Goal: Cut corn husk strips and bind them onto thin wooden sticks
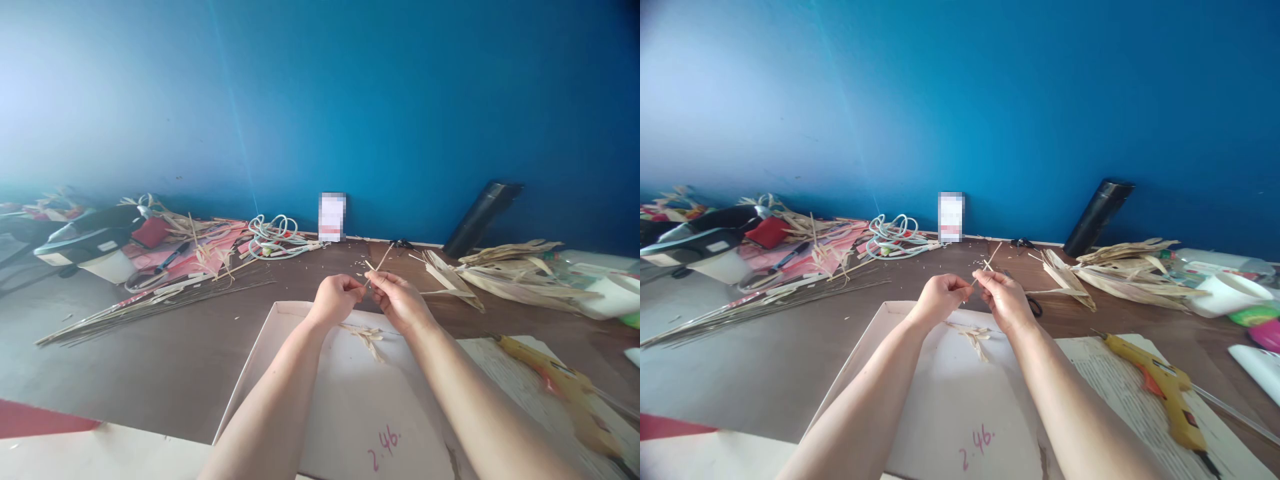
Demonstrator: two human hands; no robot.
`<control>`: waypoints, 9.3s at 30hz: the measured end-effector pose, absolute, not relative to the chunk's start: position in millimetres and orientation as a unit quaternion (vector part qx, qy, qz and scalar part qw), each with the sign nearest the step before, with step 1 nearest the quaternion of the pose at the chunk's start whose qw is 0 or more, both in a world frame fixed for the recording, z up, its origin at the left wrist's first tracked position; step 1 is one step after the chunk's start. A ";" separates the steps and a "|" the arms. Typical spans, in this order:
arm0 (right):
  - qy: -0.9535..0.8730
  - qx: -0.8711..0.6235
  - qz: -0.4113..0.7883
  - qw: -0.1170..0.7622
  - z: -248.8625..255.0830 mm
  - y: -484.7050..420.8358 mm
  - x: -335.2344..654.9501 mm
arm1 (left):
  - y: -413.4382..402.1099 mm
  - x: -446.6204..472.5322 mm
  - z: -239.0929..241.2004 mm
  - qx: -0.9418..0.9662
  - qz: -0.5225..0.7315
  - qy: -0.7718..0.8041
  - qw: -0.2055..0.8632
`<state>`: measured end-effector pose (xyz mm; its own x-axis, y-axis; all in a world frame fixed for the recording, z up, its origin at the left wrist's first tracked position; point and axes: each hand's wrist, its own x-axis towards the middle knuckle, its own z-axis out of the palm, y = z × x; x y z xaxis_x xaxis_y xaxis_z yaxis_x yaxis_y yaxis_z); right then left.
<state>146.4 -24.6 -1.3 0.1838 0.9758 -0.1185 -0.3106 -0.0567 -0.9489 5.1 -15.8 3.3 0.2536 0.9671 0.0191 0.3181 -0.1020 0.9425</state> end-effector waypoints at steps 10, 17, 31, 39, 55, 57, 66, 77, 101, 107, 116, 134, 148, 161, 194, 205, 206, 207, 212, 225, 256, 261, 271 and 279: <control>-0.372 -0.455 0.555 0.589 -1.1 -27.5 147.8 | -15.6 4.1 3.0 0.650 0.363 0.493 0.451; -0.343 -0.417 0.574 0.616 2.8 -27.1 150.4 | -16.4 3.9 3.4 0.653 0.354 0.502 0.442; -0.318 -0.427 0.561 0.634 -1.2 -22.2 154.4 | -17.2 4.1 4.8 0.662 0.340 0.501 0.441; -0.313 -0.443 0.546 0.639 -1.0 -21.4 153.9 | -17.8 4.0 6.0 0.665 0.336 0.501 0.440; -0.329 -0.428 0.547 0.640 1.0 -23.4 158.8 | -16.1 3.3 2.7 0.673 0.333 0.500 0.432; -0.317 -0.441 0.536 0.646 1.0 -22.2 158.7 | -16.7 3.3 3.0 0.672 0.331 0.503 0.432; -0.303 -0.404 0.582 0.637 1.1 -24.4 156.8 | -15.6 4.4 1.5 0.658 0.342 0.502 0.445; -0.370 -0.436 0.616 0.542 1.7 -29.5 152.1 | -14.4 2.8 1.9 0.632 0.376 0.471 0.487; -0.367 -0.439 0.597 0.562 -2.0 -27.8 149.5 | -16.4 4.4 4.4 0.638 0.393 0.459 0.477; -0.378 -0.456 0.578 0.562 -1.9 -27.9 147.7 | -16.0 5.4 3.9 0.637 0.386 0.466 0.478; -0.392 -0.408 0.610 0.555 -2.3 -30.3 147.4 | -17.5 5.7 5.2 0.616 0.394 0.461 0.503; -0.368 -0.429 0.602 0.564 -4.7 -27.1 149.0 | -18.6 6.3 6.9 0.666 0.390 0.454 0.446; -0.357 -0.436 0.593 0.575 -6.6 -27.9 147.3 | -16.8 5.3 2.5 0.667 0.388 0.449 0.450; -0.325 -0.423 0.594 0.603 -3.6 -26.2 147.7 | -16.8 5.8 2.9 0.680 0.363 0.457 0.444; -0.300 -0.415 0.571 0.642 -3.3 -22.4 155.0 | -18.5 6.3 6.6 0.669 0.368 0.465 0.448; -0.310 -0.406 0.569 0.645 0.0 -24.4 154.4 | -19.9 5.6 7.4 0.673 0.363 0.460 0.452; -0.310 -0.402 0.572 0.645 0.1 -24.7 154.6 | -19.9 5.6 7.4 0.673 0.363 0.461 0.451; -0.311 -0.398 0.574 0.644 0.1 -24.9 154.8 | -19.9 5.7 7.4 0.672 0.363 0.461 0.451; -0.323 -0.402 0.565 0.644 0.7 -25.4 154.7 | -19.5 5.6 6.9 0.672 0.365 0.462 0.449; -0.341 -0.430 0.534 0.643 3.7 -26.2 155.0 | -19.1 6.3 5.3 0.686 0.352 0.480 0.418; -0.363 -0.415 0.599 0.580 -1.5 -30.2 147.9 | -13.8 6.5 -1.4 0.613 0.405 0.464 0.496; -0.343 -0.443 0.569 0.602 -4.9 -27.0 149.6 | -15.1 7.7 -0.6 0.615 0.399 0.451 0.509; -0.322 -0.461 0.539 0.627 -2.8 -26.2 150.2 | -12.5 7.3 -5.1 0.607 0.402 0.470 0.499; -0.315 -0.478 0.508 0.643 0.9 -25.6 149.0 | -11.9 6.3 -4.4 0.614 0.391 0.480 0.490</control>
